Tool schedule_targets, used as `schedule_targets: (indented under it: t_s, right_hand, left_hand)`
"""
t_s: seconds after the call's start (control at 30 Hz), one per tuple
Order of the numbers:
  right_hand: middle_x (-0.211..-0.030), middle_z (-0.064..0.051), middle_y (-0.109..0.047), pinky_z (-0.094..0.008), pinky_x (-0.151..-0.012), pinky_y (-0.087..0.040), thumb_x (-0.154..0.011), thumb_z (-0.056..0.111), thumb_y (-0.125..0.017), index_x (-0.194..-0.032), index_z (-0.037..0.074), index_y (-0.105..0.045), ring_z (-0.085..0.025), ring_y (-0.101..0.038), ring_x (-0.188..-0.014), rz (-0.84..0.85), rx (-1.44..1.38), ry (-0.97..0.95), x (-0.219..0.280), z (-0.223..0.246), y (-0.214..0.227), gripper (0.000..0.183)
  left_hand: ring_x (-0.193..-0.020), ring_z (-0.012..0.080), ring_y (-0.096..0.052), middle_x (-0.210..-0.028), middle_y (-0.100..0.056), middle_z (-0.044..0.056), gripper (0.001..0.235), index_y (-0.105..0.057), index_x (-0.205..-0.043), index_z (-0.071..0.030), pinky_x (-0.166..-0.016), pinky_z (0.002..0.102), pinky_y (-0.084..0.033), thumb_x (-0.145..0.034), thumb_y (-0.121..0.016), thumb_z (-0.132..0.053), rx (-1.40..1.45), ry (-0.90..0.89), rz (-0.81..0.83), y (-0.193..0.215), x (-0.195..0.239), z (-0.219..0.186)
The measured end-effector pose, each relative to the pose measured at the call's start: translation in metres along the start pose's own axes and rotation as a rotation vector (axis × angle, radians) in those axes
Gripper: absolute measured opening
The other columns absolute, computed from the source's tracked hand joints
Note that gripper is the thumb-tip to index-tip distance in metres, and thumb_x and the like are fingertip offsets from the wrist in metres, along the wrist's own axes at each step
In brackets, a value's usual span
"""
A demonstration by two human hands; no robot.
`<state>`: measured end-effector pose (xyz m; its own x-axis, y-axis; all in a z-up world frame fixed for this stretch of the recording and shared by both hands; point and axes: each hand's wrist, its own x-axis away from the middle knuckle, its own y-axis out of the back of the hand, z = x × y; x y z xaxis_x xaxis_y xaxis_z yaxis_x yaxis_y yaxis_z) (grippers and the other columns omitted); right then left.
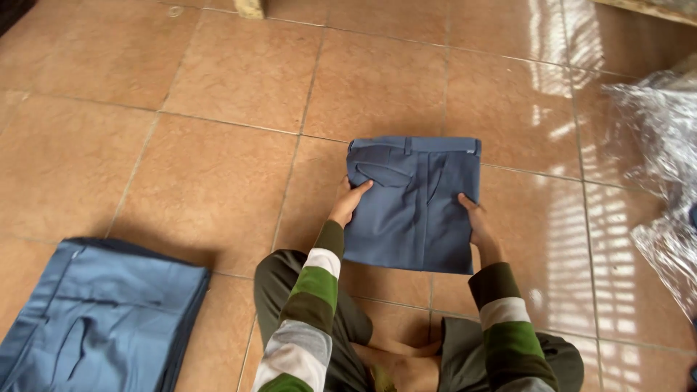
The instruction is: The person sits on a tiled floor and folds a pair of blue trousers by hand. They smooth the fabric, fold the legs together, and then fold the garment into a compact rectangle before placing it aside.
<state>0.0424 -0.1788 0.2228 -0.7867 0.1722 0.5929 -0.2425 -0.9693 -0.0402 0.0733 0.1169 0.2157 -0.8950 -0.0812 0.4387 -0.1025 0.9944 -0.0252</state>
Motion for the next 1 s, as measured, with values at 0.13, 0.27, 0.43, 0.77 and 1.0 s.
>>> schedule_targets:
  t_s: [0.13,0.27,0.43,0.77,1.0]
  right_hand:
    - [-0.157,-0.03,-0.032,-0.068,-0.112,-0.03,-0.101,0.042,-0.065,-0.159,0.0,-0.024,-0.048,-0.032,-0.144,0.085,0.028,0.059,-0.024,0.019,-0.041,0.082]
    - [-0.151,-0.026,-0.045,-0.068,-0.103,-0.041,-0.095,0.044,-0.075,-0.156,0.005,-0.032,-0.047,-0.046,-0.136,0.139,0.13,0.107,-0.031,0.036,-0.114,0.084]
    - [-0.145,-0.025,-0.049,-0.064,-0.097,-0.048,-0.097,0.041,-0.078,-0.154,0.003,-0.035,-0.043,-0.053,-0.13,0.308,0.211,0.167,-0.035,0.029,-0.227,0.08]
    - [-0.134,-0.028,-0.05,-0.064,-0.091,-0.048,-0.093,0.048,-0.08,-0.146,-0.001,-0.044,-0.043,-0.054,-0.123,0.525,0.572,0.205,0.003,-0.062,-0.458,0.081]
    - [-0.113,-0.016,-0.066,-0.044,-0.073,-0.056,-0.094,0.047,-0.075,-0.135,0.002,-0.062,-0.029,-0.065,-0.1,0.829,0.748,0.324,0.084,-0.15,-0.585,0.062]
  left_hand:
    - [-0.147,0.0434,-0.033,-0.155,-0.039,0.03,0.089,-0.034,-0.154,0.004,-0.117,0.056,-0.035,-0.087,-0.079,-0.033,0.044,-0.049,-0.095,0.05,-0.004,-0.021]
    - [-0.139,0.0424,-0.046,-0.143,-0.051,0.028,0.084,-0.043,-0.148,0.003,-0.108,0.055,-0.043,-0.084,-0.082,-0.035,0.064,-0.139,-0.232,0.124,-0.012,-0.023]
    - [-0.112,0.0293,-0.065,-0.113,-0.068,0.019,0.061,-0.059,-0.132,-0.004,-0.086,0.043,-0.056,-0.083,-0.085,-0.029,0.201,-0.229,-0.386,0.243,0.002,-0.013]
    - [-0.122,0.0405,-0.061,-0.123,-0.066,0.027,0.054,-0.056,-0.13,-0.003,-0.098,0.053,-0.054,-0.086,-0.083,-0.018,0.34,-0.3,-0.784,0.434,0.129,0.049]
    - [-0.128,0.0465,-0.054,-0.129,-0.061,0.032,0.048,-0.05,-0.13,-0.002,-0.104,0.058,-0.048,-0.093,-0.076,-0.015,0.214,-0.375,-1.137,0.51,0.26,0.11]
